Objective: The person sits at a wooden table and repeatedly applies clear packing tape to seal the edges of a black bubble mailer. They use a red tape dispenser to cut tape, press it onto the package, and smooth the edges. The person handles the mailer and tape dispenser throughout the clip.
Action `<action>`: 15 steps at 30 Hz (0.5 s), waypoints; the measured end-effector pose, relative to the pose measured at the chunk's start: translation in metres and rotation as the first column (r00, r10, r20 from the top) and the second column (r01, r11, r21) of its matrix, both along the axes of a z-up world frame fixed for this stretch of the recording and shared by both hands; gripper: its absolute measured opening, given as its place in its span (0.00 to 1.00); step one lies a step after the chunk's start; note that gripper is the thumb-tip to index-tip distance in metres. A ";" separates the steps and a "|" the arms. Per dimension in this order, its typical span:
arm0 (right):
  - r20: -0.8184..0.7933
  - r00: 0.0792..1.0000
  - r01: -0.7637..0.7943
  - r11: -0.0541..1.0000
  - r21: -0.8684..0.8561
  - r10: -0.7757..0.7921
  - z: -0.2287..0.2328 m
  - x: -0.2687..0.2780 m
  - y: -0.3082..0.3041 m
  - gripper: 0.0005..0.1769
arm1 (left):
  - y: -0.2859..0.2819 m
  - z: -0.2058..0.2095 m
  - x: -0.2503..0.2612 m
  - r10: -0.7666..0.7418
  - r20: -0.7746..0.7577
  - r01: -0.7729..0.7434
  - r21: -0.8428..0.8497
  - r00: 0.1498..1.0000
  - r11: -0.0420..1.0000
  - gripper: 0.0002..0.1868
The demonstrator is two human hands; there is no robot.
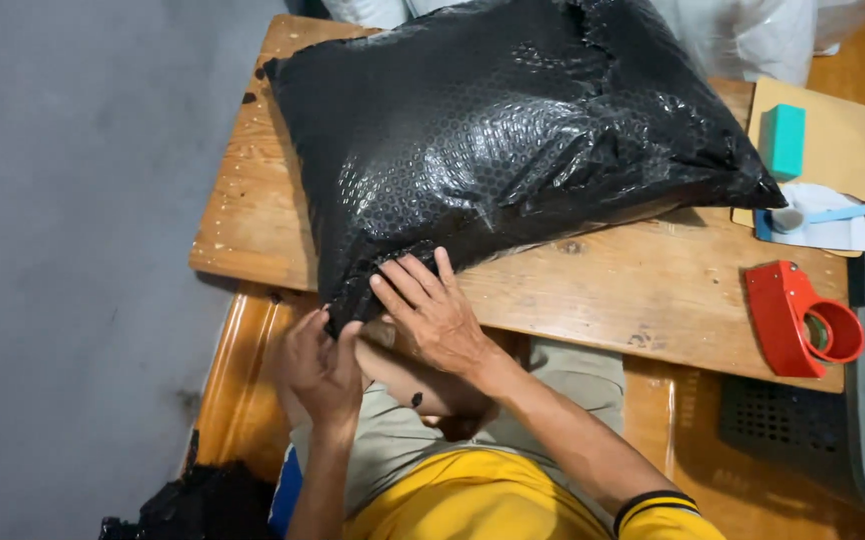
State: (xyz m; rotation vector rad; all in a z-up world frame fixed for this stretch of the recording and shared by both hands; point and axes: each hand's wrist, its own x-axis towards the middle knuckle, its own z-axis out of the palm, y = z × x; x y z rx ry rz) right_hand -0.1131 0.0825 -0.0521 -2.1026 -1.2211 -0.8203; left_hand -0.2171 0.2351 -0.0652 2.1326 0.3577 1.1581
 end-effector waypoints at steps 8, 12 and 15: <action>0.013 0.998 0.059 0.997 0.059 -0.059 -0.008 0.002 0.007 0.24 | 0.021 0.001 -0.005 -0.198 0.001 0.183 -0.381 0.980 0.906 0.16; -0.014 0.998 0.059 0.997 0.053 -0.058 0.001 -0.010 0.008 0.26 | 0.009 0.004 -0.009 -0.154 -0.003 0.140 -0.405 0.988 0.904 0.15; -0.070 0.997 0.050 0.987 0.151 -0.040 0.023 -0.014 0.011 0.22 | 0.009 -0.001 -0.005 -0.132 0.051 0.139 -0.204 0.990 0.969 0.14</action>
